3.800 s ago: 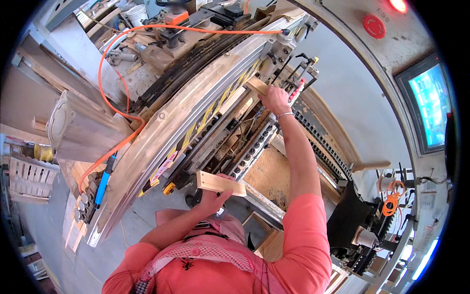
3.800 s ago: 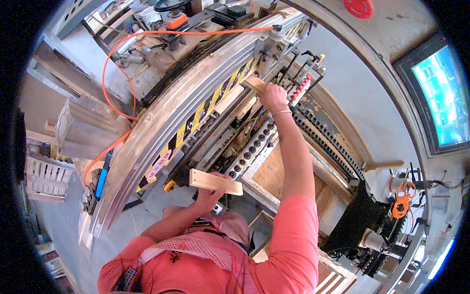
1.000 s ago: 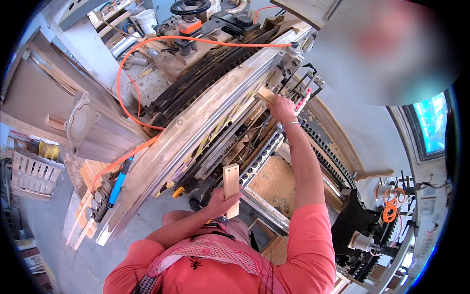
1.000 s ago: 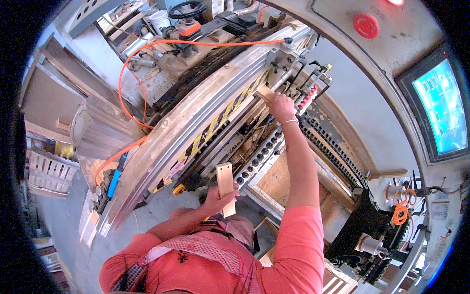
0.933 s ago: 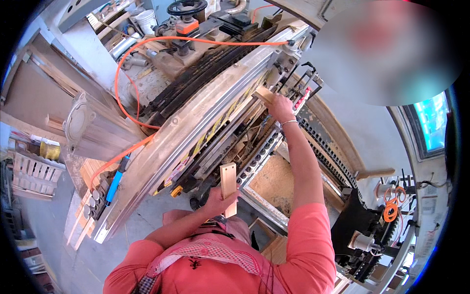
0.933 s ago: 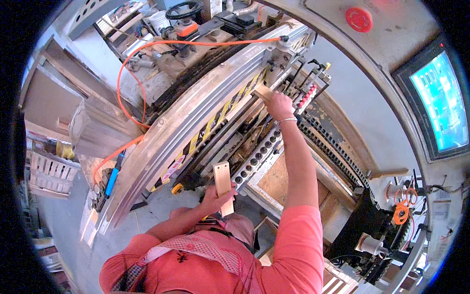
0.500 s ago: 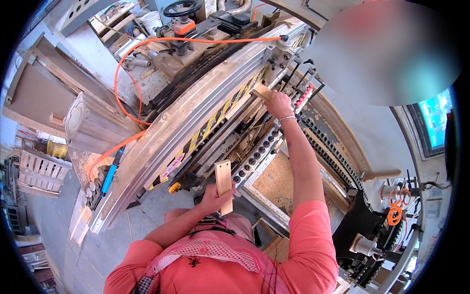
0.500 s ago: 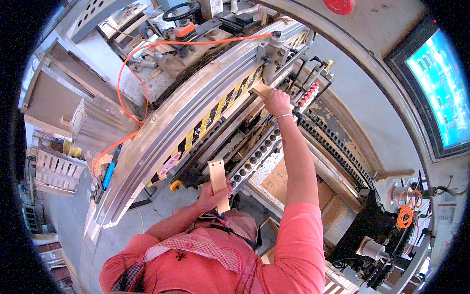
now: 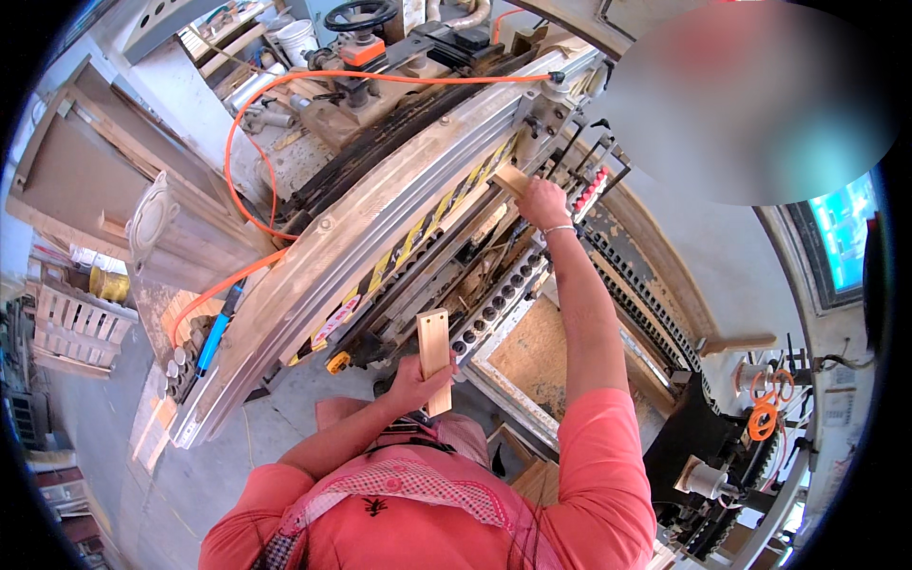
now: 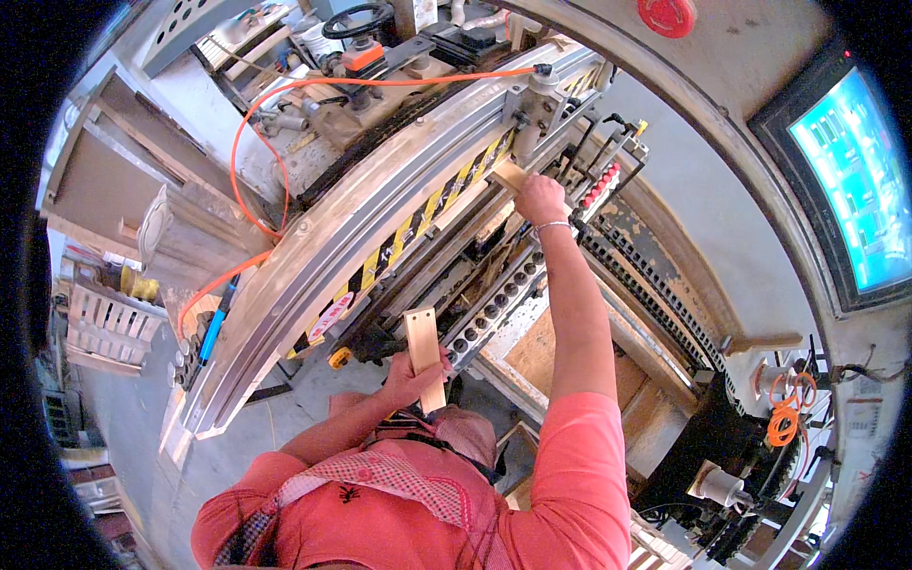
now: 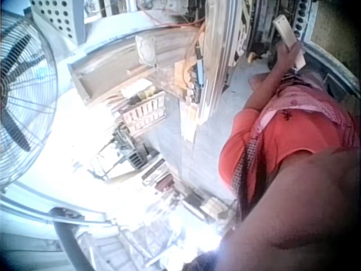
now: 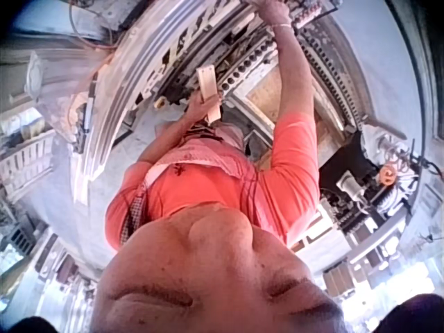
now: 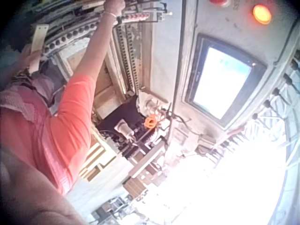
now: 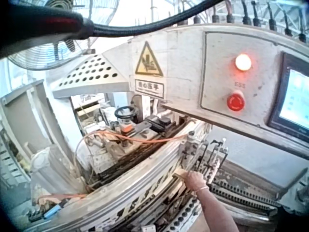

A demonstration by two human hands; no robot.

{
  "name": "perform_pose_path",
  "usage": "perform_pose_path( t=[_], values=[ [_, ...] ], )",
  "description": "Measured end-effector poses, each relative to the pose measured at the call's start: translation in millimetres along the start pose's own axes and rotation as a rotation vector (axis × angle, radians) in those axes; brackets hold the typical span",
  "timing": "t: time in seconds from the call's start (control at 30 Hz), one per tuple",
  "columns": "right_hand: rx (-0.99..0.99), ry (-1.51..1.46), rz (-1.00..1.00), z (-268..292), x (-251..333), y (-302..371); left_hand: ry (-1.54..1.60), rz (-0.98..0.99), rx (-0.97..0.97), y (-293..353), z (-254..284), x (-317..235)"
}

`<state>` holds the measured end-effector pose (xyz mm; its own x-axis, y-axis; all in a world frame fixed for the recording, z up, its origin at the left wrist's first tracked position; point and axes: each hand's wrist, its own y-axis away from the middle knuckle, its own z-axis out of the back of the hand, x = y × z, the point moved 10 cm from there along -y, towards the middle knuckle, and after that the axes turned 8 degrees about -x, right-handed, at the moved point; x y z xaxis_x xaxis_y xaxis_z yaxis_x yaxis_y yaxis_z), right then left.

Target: The person operates a woodworking machine to process small wooden blocks. They repeatedly pick up blocks from a stack, feed them into the machine's processing area, and then remove the processed blocks to place them on a nearby surface.

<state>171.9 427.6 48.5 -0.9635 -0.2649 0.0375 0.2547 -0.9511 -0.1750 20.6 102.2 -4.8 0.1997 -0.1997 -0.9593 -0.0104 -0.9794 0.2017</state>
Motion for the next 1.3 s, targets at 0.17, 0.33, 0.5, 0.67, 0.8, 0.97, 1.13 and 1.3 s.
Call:
perform_pose_path(
  t=[0.17,0.33,0.5,0.67,0.8,0.97,1.13,1.3],
  values=[
    [0.041,0.005,-0.016,3.2,1.7,1.9,-0.020,0.003,0.015,-0.3,0.9,4.6],
    [0.070,-0.022,-0.037,-10.4,-5.1,1.0,-0.012,0.013,0.021,0.0,-1.1,2.0],
    [0.087,-0.026,-0.049,-9.5,4.3,10.1,-0.019,0.008,0.024,0.5,-1.0,1.0],
    [0.067,-0.029,-0.055,-13.9,3.8,10.4,0.024,0.029,0.033,-0.7,-2.4,0.2],
    [0.047,-0.037,-0.057,-10.6,3.8,11.0,0.001,0.013,0.030,-1.5,-1.2,2.2],
    [0.006,-0.026,-0.055,-1.8,8.7,10.6,0.038,0.055,0.029,-0.4,-0.5,8.6],
    [0.043,-0.029,-0.026,-10.0,8.8,6.8,0.034,0.058,0.037,0.0,-4.3,7.4],
    [0.000,-0.040,-0.044,-12.1,5.9,5.9,-0.003,0.019,0.033,-1.1,-6.3,-1.8]
  ],
)
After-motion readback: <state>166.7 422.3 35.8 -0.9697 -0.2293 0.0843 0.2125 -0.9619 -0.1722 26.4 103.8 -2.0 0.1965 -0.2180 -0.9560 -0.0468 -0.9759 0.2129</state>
